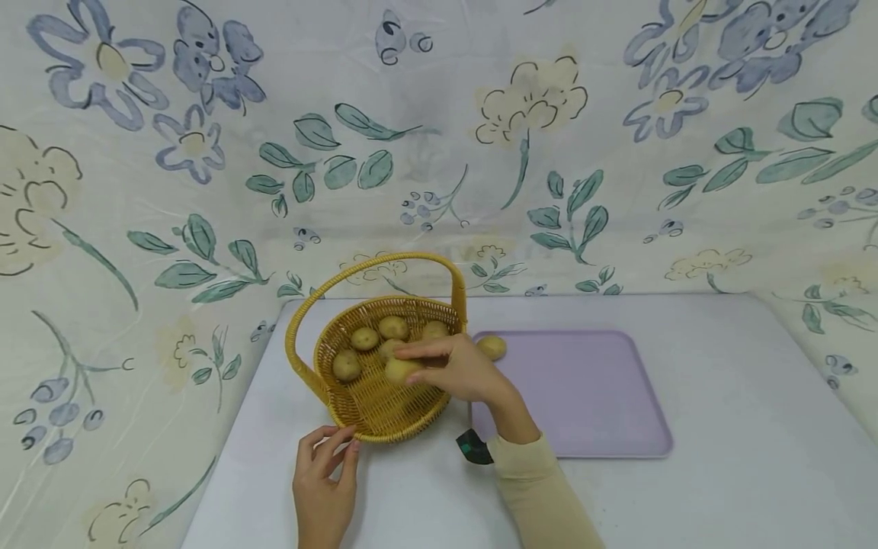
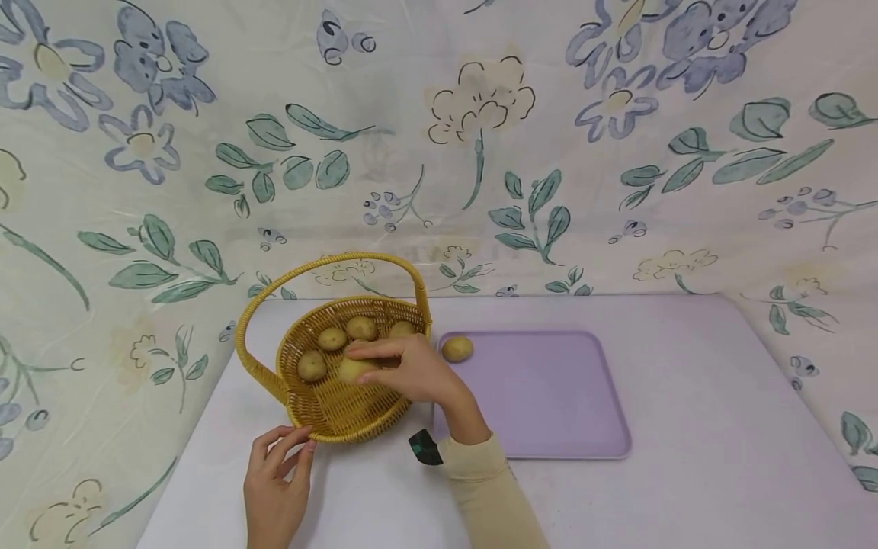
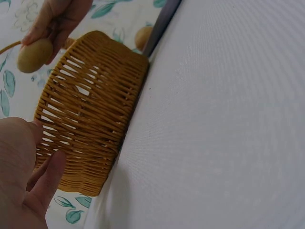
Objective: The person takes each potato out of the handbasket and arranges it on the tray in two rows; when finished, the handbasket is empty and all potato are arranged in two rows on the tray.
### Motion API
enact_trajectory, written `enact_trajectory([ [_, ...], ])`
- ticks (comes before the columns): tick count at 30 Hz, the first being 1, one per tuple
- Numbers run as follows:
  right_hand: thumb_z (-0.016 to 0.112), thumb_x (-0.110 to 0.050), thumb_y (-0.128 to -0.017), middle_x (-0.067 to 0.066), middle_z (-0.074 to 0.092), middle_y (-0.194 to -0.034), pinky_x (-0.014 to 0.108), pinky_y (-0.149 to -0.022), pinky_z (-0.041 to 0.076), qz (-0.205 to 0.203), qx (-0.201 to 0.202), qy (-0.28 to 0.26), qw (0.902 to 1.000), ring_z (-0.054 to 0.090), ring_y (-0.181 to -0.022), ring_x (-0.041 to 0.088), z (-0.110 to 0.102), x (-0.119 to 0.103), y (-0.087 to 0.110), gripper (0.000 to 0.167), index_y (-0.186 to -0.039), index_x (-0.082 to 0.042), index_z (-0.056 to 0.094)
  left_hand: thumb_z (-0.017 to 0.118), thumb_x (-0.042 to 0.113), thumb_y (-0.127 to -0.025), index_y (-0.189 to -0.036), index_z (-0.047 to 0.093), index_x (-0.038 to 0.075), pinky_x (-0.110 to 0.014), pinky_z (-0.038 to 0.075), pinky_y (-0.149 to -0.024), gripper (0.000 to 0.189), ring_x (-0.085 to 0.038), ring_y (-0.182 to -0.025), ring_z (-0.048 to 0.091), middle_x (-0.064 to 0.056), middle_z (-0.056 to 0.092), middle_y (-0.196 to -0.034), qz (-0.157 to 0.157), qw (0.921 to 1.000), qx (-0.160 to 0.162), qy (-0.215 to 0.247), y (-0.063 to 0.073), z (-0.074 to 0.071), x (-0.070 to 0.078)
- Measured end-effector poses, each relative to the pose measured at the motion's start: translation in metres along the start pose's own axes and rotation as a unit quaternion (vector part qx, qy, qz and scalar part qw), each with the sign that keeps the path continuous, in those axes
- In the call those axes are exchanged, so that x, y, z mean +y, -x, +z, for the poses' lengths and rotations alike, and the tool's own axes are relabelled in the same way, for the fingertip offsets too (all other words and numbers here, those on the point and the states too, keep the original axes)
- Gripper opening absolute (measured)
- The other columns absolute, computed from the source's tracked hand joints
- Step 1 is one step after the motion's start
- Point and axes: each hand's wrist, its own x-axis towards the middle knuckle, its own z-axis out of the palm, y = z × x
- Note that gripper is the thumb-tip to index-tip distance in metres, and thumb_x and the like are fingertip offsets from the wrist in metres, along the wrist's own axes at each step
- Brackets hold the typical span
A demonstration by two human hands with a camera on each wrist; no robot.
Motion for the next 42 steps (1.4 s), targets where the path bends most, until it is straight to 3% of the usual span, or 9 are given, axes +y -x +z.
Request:
enact_trajectory([
  [6, 0.082, -0.015, -0.087, 0.004, 0.074, -0.126, 0.019, -0.082, 0.061, 0.006, 0.013, -0.012, 0.9998, 0.07, -0.109, 0.012, -0.004, -0.001, 0.005, 0.036, -0.122, -0.012, 0.076, 0.077, -0.013, -0.082, -0.104, 0.075, -0.001, 0.001, 0.052, -0.082, 0.025, 0.013, -0.1, 0.058, -0.013, 0.057, -0.115, -0.003, 1.0, -0.001, 0.0, 0.0, 0.0, 0.001],
  [16, 0.081, -0.014, -0.087, 0.001, 0.071, -0.132, 0.022, -0.1, 0.058, 0.021, 0.04, -0.023, 0.9987, 0.064, -0.126, 0.018, -0.015, 0.002, 0.016, 0.038, -0.125, -0.012, 0.074, 0.077, -0.013, -0.082, -0.105, 0.075, -0.002, 0.001, 0.052, -0.082, 0.025, 0.013, -0.1, 0.058, -0.012, 0.058, -0.115, -0.002, 1.0, -0.001, 0.0, 0.001, 0.001, 0.001],
  [25, 0.081, -0.011, -0.086, 0.009, 0.07, -0.131, 0.023, -0.098, 0.059, 0.018, 0.069, -0.052, 0.9961, 0.065, -0.125, 0.021, -0.031, 0.013, 0.03, 0.041, -0.126, -0.006, 0.072, 0.077, -0.012, -0.083, -0.105, 0.075, -0.001, -0.001, 0.053, -0.082, 0.024, 0.015, -0.1, 0.056, -0.013, 0.058, -0.114, 0.001, 1.0, -0.003, -0.005, -0.001, 0.0, 0.003],
  [31, 0.081, -0.015, -0.086, 0.008, 0.069, -0.135, 0.022, -0.1, 0.058, 0.032, 0.097, -0.034, 0.9942, 0.063, -0.129, 0.022, -0.044, 0.018, 0.041, 0.042, -0.127, -0.008, 0.072, 0.077, -0.011, -0.084, -0.105, 0.075, 0.0, 0.002, 0.051, -0.082, 0.024, 0.012, -0.099, 0.057, -0.012, 0.058, -0.114, -0.013, 0.9999, -0.002, -0.01, 0.001, 0.0, 0.003],
  [42, 0.083, -0.019, -0.085, 0.004, 0.07, -0.132, 0.02, -0.096, 0.059, 0.087, 0.166, -0.013, 0.9822, 0.068, -0.114, 0.006, -0.068, 0.031, 0.063, 0.043, -0.127, -0.013, 0.073, 0.076, -0.011, -0.085, -0.106, 0.075, 0.0, 0.001, 0.052, -0.082, 0.024, 0.012, -0.1, 0.058, -0.011, 0.057, -0.115, -0.018, 0.9998, -0.004, -0.006, 0.002, 0.0, 0.002],
])
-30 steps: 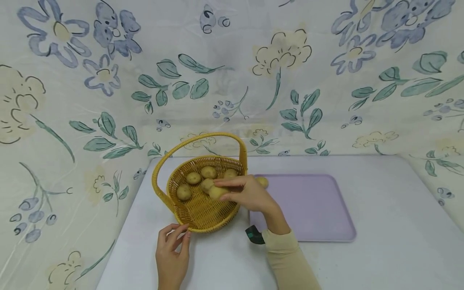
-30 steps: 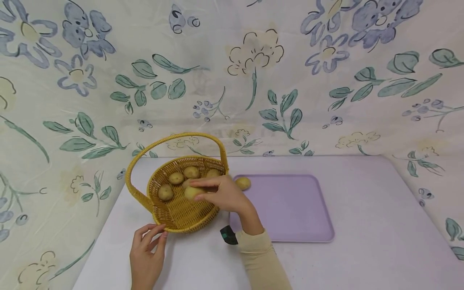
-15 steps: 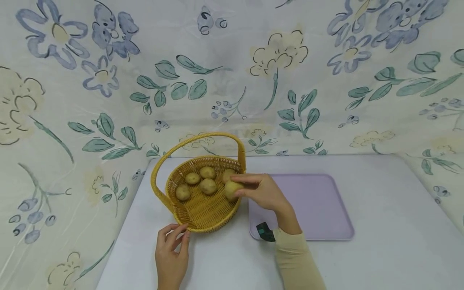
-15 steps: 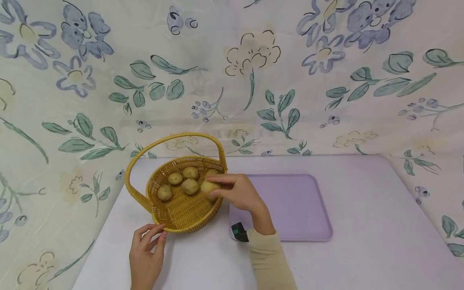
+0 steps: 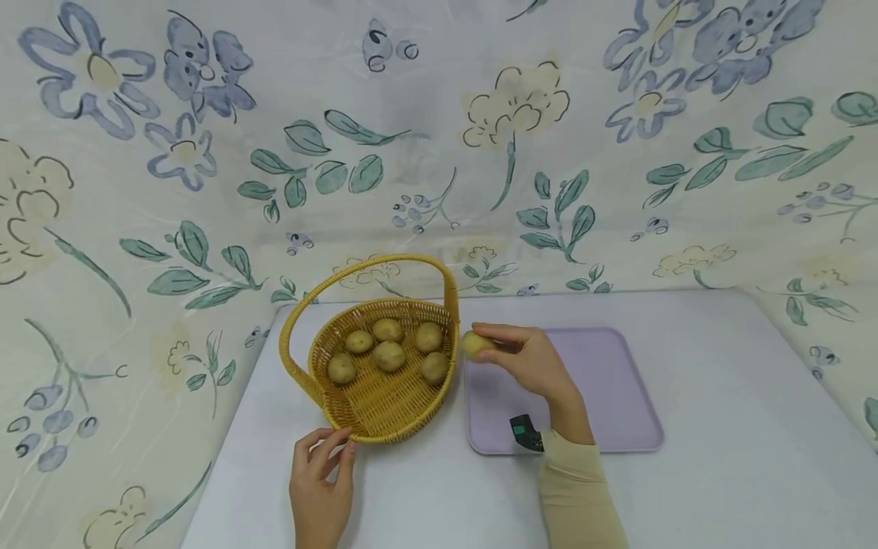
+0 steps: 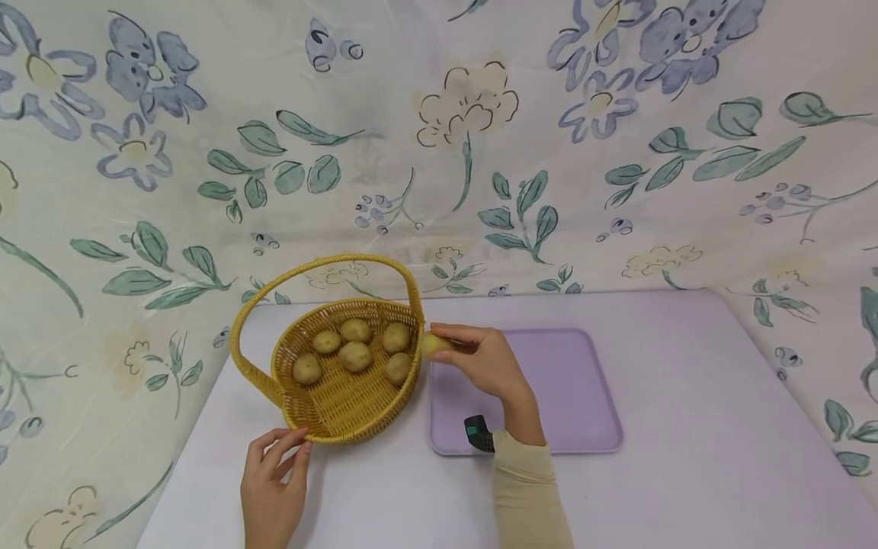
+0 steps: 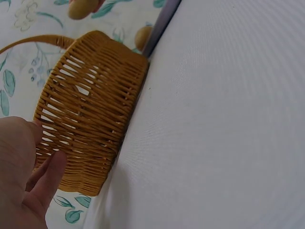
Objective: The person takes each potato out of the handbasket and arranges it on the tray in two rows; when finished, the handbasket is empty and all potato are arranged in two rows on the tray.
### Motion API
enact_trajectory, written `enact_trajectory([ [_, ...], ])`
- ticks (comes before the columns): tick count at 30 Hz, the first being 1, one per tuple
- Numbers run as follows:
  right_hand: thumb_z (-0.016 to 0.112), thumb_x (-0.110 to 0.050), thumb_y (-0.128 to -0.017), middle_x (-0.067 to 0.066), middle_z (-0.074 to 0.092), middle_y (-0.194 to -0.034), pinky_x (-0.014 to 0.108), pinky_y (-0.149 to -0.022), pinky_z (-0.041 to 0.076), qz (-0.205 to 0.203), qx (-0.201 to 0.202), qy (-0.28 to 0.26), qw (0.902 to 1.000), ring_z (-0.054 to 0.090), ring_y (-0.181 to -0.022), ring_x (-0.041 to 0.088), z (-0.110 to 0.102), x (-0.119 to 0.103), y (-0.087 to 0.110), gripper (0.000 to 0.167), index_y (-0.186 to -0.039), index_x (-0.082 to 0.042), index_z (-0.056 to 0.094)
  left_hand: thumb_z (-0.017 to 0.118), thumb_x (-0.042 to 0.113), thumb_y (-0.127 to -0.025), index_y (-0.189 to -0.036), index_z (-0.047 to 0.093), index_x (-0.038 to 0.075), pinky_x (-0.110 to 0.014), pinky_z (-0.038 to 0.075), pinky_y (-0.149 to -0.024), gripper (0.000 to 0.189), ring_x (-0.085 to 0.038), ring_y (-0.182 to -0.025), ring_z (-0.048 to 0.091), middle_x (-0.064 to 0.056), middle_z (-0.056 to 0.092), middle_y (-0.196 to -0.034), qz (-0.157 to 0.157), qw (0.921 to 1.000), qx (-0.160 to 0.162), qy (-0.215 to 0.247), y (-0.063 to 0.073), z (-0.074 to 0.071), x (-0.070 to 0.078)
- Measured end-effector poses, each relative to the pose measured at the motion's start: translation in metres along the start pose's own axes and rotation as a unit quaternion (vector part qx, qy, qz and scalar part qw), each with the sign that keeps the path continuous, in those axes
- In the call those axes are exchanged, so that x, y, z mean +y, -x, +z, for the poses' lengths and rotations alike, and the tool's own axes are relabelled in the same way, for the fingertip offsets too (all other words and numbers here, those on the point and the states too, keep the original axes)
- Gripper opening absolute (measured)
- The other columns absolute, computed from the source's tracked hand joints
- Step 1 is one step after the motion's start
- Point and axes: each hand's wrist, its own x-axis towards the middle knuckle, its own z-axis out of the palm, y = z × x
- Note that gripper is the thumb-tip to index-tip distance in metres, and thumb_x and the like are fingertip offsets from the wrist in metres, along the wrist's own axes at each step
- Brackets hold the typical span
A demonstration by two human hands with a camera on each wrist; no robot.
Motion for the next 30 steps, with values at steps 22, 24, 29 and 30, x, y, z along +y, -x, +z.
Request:
enact_trajectory([
  [22, 0.08, -0.02, -0.089, 0.006, 0.069, -0.133, 0.01, -0.097, 0.054, 0.034, 0.085, 0.036, 0.9952, 0.064, -0.126, 0.018, -0.032, 0.025, 0.009, 0.044, -0.131, -0.01, 0.07, 0.075, -0.011, -0.085, -0.106, 0.075, 0.0, -0.001, 0.053, -0.083, 0.024, 0.015, -0.102, 0.056, -0.011, 0.057, -0.115, 0.006, 0.9999, 0.0, 0.011, 0.0, 0.0, 0.0],
  [24, 0.08, -0.02, -0.09, 0.006, 0.069, -0.133, 0.01, -0.098, 0.053, 0.039, 0.089, 0.035, 0.9947, 0.062, -0.128, 0.023, -0.033, 0.025, 0.009, 0.044, -0.131, -0.009, 0.07, 0.075, -0.011, -0.085, -0.106, 0.075, 0.0, -0.001, 0.053, -0.083, 0.024, 0.015, -0.102, 0.056, -0.011, 0.057, -0.115, 0.004, 0.9999, 0.0, 0.011, 0.0, 0.0, 0.0],
  [29, 0.08, -0.019, -0.09, 0.007, 0.068, -0.136, 0.011, -0.1, 0.053, 0.045, 0.097, 0.029, 0.9939, 0.059, -0.133, 0.023, -0.034, 0.025, 0.009, 0.043, -0.131, -0.008, 0.07, 0.075, -0.011, -0.085, -0.107, 0.075, 0.001, 0.0, 0.053, -0.083, 0.025, 0.014, -0.101, 0.056, -0.011, 0.057, -0.115, 0.0, 1.0, -0.003, 0.009, 0.0, 0.0, -0.001],
  [30, 0.079, -0.019, -0.09, 0.006, 0.067, -0.137, 0.011, -0.1, 0.053, 0.046, 0.098, 0.029, 0.9937, 0.058, -0.134, 0.022, -0.034, 0.025, 0.009, 0.044, -0.131, -0.008, 0.069, 0.075, -0.011, -0.085, -0.107, 0.075, 0.001, 0.0, 0.052, -0.083, 0.025, 0.014, -0.101, 0.056, -0.01, 0.057, -0.115, 0.0, 1.0, -0.003, 0.008, 0.0, 0.0, -0.001],
])
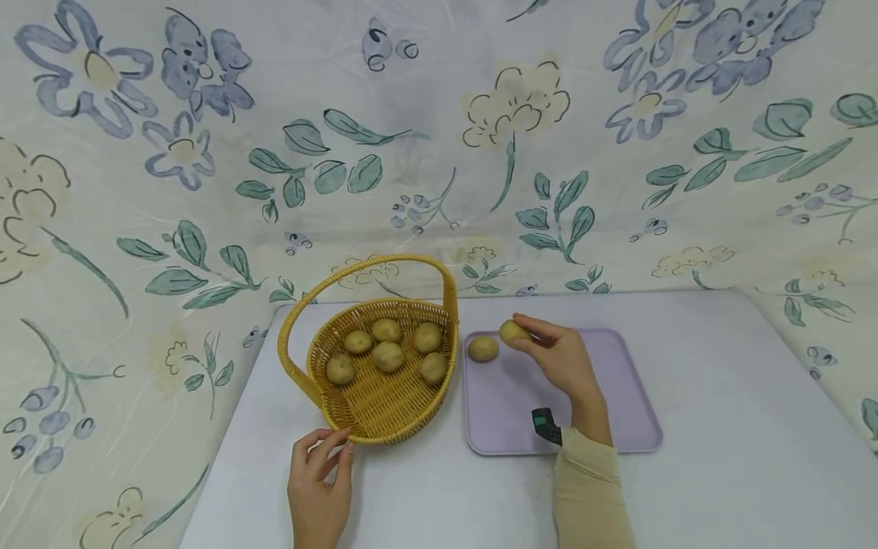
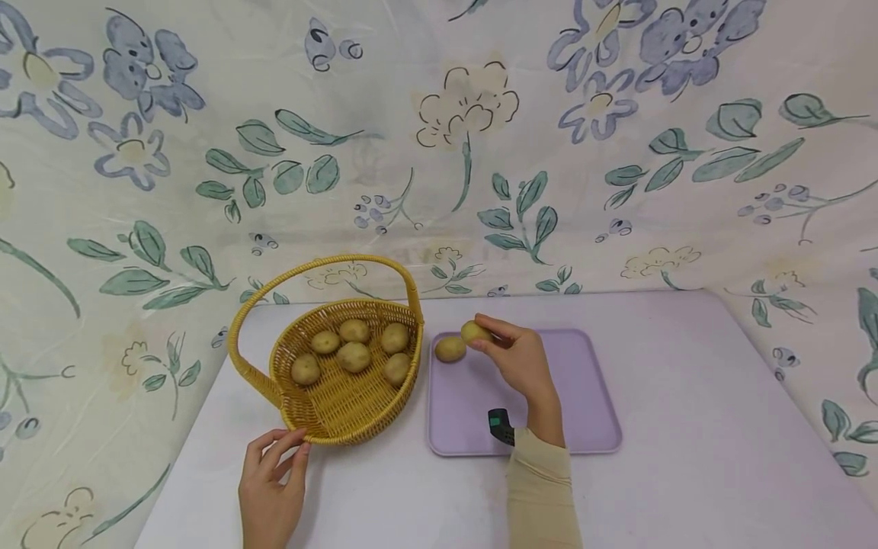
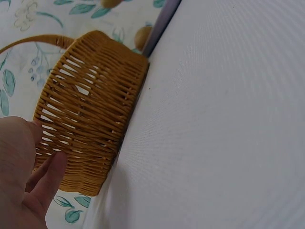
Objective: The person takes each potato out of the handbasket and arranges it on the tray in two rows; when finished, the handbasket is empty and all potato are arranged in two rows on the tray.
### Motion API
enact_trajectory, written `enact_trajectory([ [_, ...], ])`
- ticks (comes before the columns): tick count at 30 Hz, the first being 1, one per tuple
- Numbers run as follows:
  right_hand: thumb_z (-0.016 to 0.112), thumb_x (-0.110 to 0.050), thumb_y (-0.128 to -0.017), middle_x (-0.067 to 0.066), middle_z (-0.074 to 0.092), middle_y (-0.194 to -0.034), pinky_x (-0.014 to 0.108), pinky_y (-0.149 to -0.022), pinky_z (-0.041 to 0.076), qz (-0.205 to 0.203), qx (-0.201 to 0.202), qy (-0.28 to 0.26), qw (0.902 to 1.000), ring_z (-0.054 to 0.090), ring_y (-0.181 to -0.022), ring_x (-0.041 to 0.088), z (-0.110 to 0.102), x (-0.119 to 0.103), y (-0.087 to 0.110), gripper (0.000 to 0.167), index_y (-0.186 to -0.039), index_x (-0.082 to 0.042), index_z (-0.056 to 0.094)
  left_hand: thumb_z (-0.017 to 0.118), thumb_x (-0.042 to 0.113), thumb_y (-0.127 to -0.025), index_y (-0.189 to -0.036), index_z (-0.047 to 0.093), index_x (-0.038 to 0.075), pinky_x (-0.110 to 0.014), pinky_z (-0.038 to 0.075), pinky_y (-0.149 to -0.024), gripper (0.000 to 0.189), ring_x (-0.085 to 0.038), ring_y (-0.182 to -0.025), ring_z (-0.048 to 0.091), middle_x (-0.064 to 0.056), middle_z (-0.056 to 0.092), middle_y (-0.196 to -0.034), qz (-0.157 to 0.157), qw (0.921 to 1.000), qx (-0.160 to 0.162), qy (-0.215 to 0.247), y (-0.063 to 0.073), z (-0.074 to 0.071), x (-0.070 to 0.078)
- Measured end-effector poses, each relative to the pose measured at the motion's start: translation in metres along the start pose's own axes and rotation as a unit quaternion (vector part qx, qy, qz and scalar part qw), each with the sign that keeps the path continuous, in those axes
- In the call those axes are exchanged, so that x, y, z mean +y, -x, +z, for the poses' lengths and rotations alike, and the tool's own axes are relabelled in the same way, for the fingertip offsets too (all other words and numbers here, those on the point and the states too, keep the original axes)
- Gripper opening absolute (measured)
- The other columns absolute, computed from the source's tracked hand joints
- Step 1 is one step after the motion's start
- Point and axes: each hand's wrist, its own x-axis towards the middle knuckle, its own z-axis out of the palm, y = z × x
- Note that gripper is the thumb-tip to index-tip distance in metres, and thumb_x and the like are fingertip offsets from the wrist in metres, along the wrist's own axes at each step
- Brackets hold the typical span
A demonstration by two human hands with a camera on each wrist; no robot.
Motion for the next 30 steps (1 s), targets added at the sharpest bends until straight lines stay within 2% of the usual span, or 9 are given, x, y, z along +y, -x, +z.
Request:
enact_trajectory([
  [5, 0.079, -0.02, -0.09, 0.006, 0.067, -0.137, 0.016, -0.101, 0.054, 0.003, 0.009, 0.014, 0.9999, 0.058, -0.134, 0.022, 0.001, 0.002, -0.001, 0.044, -0.132, -0.01, 0.069, 0.076, -0.011, -0.085, -0.106, 0.075, 0.001, 0.001, 0.052, -0.082, 0.024, 0.014, -0.1, 0.056, -0.011, 0.057, -0.115, 0.009, 1.0, 0.003, -0.002, -0.001, 0.0, 0.0],
  [7, 0.078, -0.017, -0.091, 0.008, 0.067, -0.137, 0.021, -0.103, 0.055, 0.008, 0.012, 0.027, 0.9995, 0.059, -0.134, 0.024, 0.002, -0.003, -0.001, 0.044, -0.132, -0.008, 0.068, 0.076, -0.011, -0.085, -0.106, 0.075, 0.0, 0.001, 0.052, -0.082, 0.024, 0.014, -0.1, 0.056, -0.012, 0.057, -0.114, 0.015, 0.9999, 0.005, -0.002, -0.002, 0.0, 0.0],
  [8, 0.077, -0.014, -0.091, 0.01, 0.066, -0.137, 0.023, -0.103, 0.056, 0.008, 0.013, 0.033, 0.9993, 0.059, -0.134, 0.026, 0.002, -0.008, 0.0, 0.043, -0.132, -0.005, 0.068, 0.076, -0.011, -0.085, -0.106, 0.075, 0.0, 0.001, 0.052, -0.082, 0.024, 0.014, -0.1, 0.056, -0.012, 0.057, -0.114, 0.015, 0.9999, 0.005, -0.002, -0.002, 0.0, 0.0],
  [12, 0.078, -0.014, -0.091, 0.01, 0.067, -0.137, 0.026, -0.103, 0.056, 0.019, 0.017, 0.039, 0.9989, 0.061, -0.131, 0.027, 0.003, -0.007, 0.0, 0.043, -0.132, -0.005, 0.068, 0.076, -0.012, -0.084, -0.106, 0.075, -0.001, 0.002, 0.051, -0.083, 0.025, 0.015, -0.1, 0.056, -0.013, 0.057, -0.114, 0.01, 0.9999, 0.004, -0.005, -0.001, 0.001, 0.001],
  [15, 0.079, -0.02, -0.09, 0.006, 0.067, -0.136, 0.025, -0.102, 0.057, 0.021, 0.023, 0.039, 0.9988, 0.062, -0.13, 0.024, 0.004, 0.006, -0.003, 0.044, -0.132, -0.009, 0.069, 0.075, -0.012, -0.084, -0.106, 0.075, -0.001, 0.002, 0.051, -0.083, 0.024, 0.016, -0.101, 0.055, -0.013, 0.056, -0.115, 0.002, 1.0, 0.002, -0.005, 0.0, 0.001, 0.001],
  [22, 0.079, -0.023, -0.091, 0.006, 0.068, -0.136, 0.035, -0.104, 0.057, 0.049, 0.027, 0.073, 0.9957, 0.064, -0.127, 0.026, 0.008, 0.013, -0.005, 0.044, -0.132, -0.013, 0.069, 0.075, -0.01, -0.086, -0.106, 0.075, 0.0, 0.002, 0.051, -0.083, 0.023, 0.012, -0.1, 0.057, -0.01, 0.056, -0.115, -0.014, 0.9999, -0.003, -0.007, 0.0, 0.001, 0.002],
  [30, 0.079, -0.024, -0.09, 0.007, 0.068, -0.135, 0.04, -0.104, 0.058, 0.052, 0.033, 0.109, 0.9921, 0.065, -0.126, 0.028, 0.012, 0.02, -0.007, 0.043, -0.131, -0.014, 0.07, 0.075, -0.011, -0.086, -0.107, 0.075, 0.0, 0.001, 0.051, -0.083, 0.023, 0.011, -0.1, 0.058, -0.01, 0.056, -0.115, -0.015, 0.9999, -0.003, -0.004, 0.0, 0.0, 0.002],
])
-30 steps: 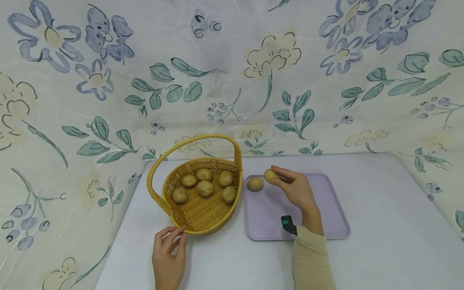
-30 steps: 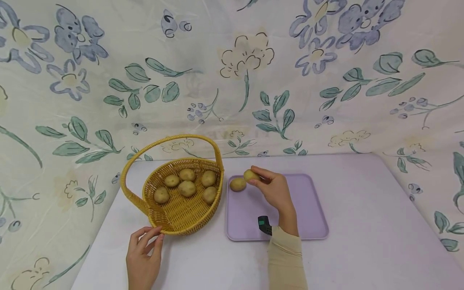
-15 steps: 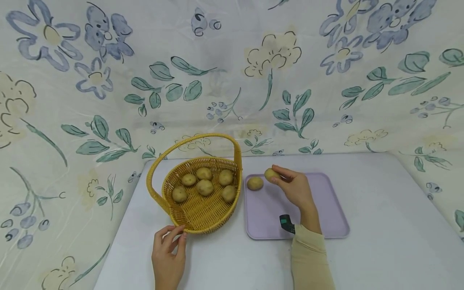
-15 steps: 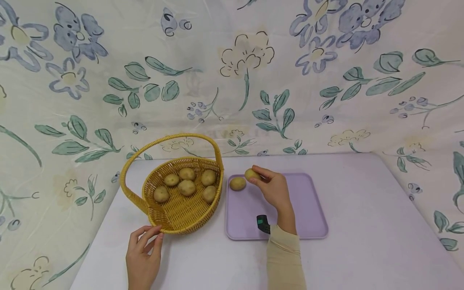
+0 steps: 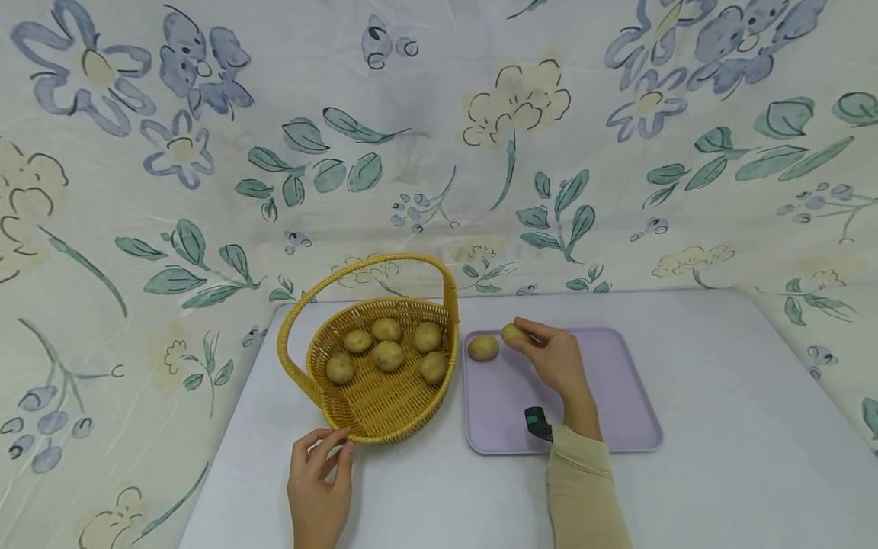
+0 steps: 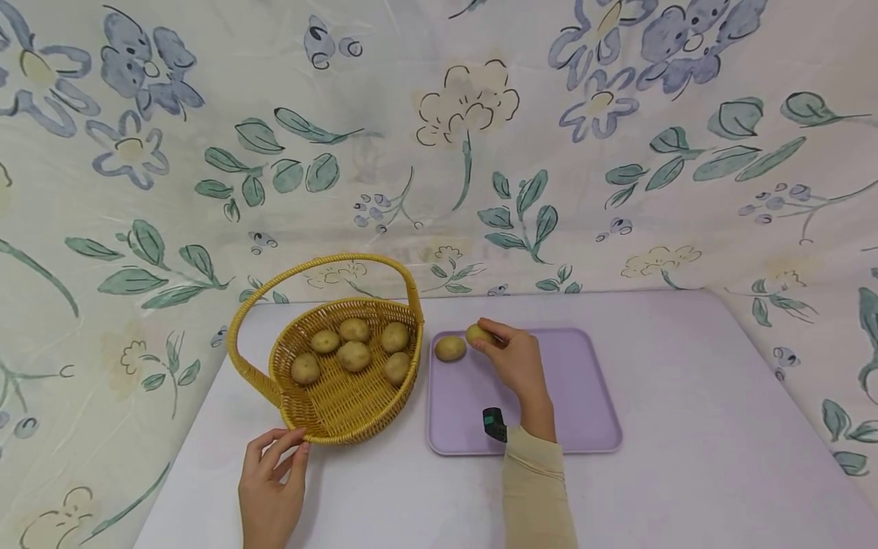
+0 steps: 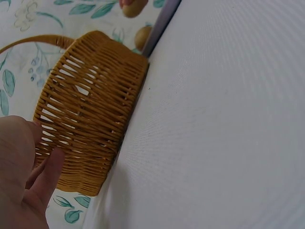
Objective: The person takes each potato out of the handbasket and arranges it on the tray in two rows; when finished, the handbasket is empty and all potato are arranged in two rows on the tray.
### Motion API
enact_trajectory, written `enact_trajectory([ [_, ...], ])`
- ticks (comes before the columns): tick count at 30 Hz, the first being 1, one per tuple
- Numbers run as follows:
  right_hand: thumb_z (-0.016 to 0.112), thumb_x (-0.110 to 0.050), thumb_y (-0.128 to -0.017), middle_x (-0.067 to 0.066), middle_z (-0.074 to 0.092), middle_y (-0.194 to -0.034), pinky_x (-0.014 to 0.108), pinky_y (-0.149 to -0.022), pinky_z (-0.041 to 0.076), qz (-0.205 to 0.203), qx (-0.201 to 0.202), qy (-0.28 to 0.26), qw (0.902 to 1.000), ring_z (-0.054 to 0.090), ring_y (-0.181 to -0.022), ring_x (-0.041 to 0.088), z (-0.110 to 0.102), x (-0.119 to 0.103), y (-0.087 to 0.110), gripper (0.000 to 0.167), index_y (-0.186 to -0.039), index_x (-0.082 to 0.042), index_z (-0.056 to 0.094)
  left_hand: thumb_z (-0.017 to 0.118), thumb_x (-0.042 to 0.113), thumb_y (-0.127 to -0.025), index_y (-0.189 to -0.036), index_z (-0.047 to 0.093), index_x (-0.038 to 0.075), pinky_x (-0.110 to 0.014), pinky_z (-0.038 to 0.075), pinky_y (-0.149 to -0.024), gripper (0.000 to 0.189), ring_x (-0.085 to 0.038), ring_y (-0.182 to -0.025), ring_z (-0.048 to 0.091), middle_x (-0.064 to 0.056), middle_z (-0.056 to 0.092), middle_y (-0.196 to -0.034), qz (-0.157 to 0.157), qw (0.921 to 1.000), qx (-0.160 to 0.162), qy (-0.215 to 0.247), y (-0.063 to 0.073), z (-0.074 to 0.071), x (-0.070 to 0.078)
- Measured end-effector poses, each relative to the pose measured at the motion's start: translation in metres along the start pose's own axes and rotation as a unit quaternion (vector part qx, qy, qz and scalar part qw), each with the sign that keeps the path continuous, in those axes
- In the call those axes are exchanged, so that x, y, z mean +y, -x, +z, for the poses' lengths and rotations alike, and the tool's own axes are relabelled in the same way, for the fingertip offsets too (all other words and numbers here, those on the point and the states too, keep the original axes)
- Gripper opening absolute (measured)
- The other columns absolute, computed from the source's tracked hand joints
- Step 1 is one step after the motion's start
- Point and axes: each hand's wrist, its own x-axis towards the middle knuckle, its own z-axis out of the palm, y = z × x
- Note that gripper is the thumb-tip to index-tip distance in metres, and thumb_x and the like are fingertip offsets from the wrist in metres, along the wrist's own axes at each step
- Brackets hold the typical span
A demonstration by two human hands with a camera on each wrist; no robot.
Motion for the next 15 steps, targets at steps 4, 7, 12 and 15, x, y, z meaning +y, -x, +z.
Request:
enact_trajectory([
  [4, 0.08, -0.026, -0.09, 0.007, 0.068, -0.135, 0.042, -0.104, 0.058, 0.007, 0.0, 0.014, 0.9999, 0.066, -0.125, 0.029, 0.0022, 0.0012, -0.0004, 0.044, -0.132, -0.014, 0.07, 0.075, -0.01, -0.086, -0.107, 0.075, 0.001, 0.001, 0.051, -0.083, 0.023, 0.015, -0.101, 0.056, -0.01, 0.056, -0.114, 0.003, 1.0, 0.001, 0.0, 0.0, -0.0001, 0.0003],
  [7, 0.08, -0.026, -0.09, 0.007, 0.067, -0.136, 0.043, -0.105, 0.058, 0.013, -0.002, 0.021, 0.9997, 0.065, -0.125, 0.03, 0.0038, 0.0027, -0.0007, 0.045, -0.132, -0.014, 0.069, 0.075, -0.01, -0.086, -0.107, 0.075, 0.0, 0.001, 0.051, -0.083, 0.023, 0.014, -0.101, 0.056, -0.01, 0.056, -0.115, 0.003, 1.0, 0.001, 0.004, 0.0002, -0.0002, 0.0003],
  [12, 0.08, -0.028, -0.09, 0.008, 0.068, -0.135, 0.044, -0.106, 0.057, 0.016, -0.001, 0.038, 0.9992, 0.065, -0.125, 0.031, 0.0074, 0.0072, -0.0028, 0.045, -0.131, -0.014, 0.07, 0.074, -0.011, -0.086, -0.107, 0.074, 0.0, 0.001, 0.052, -0.084, 0.024, 0.013, -0.101, 0.057, -0.01, 0.056, -0.115, 0.002, 1.0, -0.001, 0.007, 0.0003, -0.0005, 0.0008],
  [15, 0.08, -0.028, -0.09, 0.008, 0.068, -0.134, 0.045, -0.107, 0.056, 0.02, 0.001, 0.047, 0.9987, 0.065, -0.126, 0.031, 0.0097, 0.0099, -0.0037, 0.045, -0.131, -0.014, 0.07, 0.074, -0.011, -0.086, -0.107, 0.074, 0.0, 0.001, 0.052, -0.083, 0.023, 0.013, -0.101, 0.056, -0.01, 0.056, -0.115, -0.001, 1.0, -0.002, 0.004, -0.0001, -0.0007, 0.0016],
])
